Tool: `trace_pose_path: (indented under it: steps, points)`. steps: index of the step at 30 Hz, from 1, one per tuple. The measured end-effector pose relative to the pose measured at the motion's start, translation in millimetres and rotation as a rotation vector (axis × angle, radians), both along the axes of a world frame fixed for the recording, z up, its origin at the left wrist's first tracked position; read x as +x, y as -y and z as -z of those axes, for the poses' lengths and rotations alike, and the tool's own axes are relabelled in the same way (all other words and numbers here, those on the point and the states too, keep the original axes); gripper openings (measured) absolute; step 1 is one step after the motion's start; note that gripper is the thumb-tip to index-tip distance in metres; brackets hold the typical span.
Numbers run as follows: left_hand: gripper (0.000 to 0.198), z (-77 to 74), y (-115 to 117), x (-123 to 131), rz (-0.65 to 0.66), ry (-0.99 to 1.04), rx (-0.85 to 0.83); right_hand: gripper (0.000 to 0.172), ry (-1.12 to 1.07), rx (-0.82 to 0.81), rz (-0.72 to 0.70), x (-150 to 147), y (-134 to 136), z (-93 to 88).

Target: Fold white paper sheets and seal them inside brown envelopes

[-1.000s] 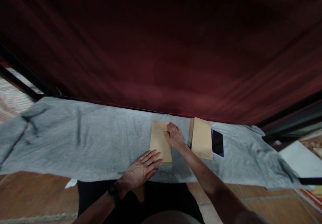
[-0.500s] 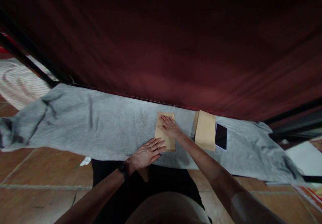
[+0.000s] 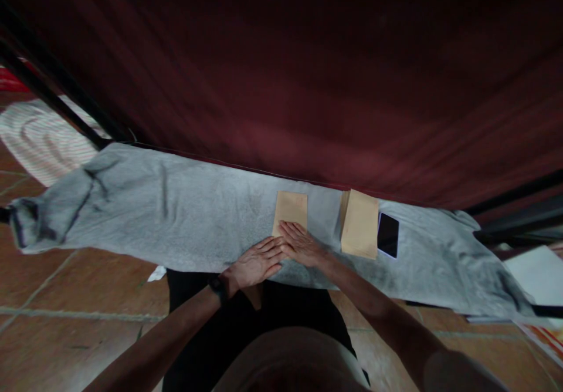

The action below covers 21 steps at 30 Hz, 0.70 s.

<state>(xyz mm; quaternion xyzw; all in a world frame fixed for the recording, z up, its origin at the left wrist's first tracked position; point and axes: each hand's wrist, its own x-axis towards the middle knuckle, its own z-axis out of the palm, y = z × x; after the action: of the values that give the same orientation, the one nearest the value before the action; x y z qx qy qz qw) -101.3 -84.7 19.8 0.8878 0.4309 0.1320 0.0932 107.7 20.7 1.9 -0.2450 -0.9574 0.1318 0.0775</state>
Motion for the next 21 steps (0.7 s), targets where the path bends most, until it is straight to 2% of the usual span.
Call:
trace_pose_path:
  steps: [7, 10, 15, 18, 21]
  points:
    - [0.046, -8.9, 4.9, -4.7, 0.012, 0.047, -0.039, 0.072, -0.081, -0.012, -0.067, 42.5, 39.0, -4.8]
    - [0.04, -13.6, -2.9, -4.4, -0.029, 0.127, -0.054, 0.075, -0.043, -0.006, -0.067, 53.3, 49.4, -7.1]
    - [0.043, -13.3, -48.9, 9.8, -0.165, 0.178, -0.024, 0.073, -0.002, 0.015, -0.044, 54.1, 54.0, -7.6]
    - [0.048, -6.8, -81.4, 22.3, -0.194, 0.115, 0.004, 0.071, 0.009, 0.015, -0.04, 52.6, 53.9, -8.7]
    - [0.048, 1.1, -98.3, 29.8, -0.196, 0.043, -0.016, 0.068, 0.007, 0.01, -0.024, 52.2, 54.3, -10.8]
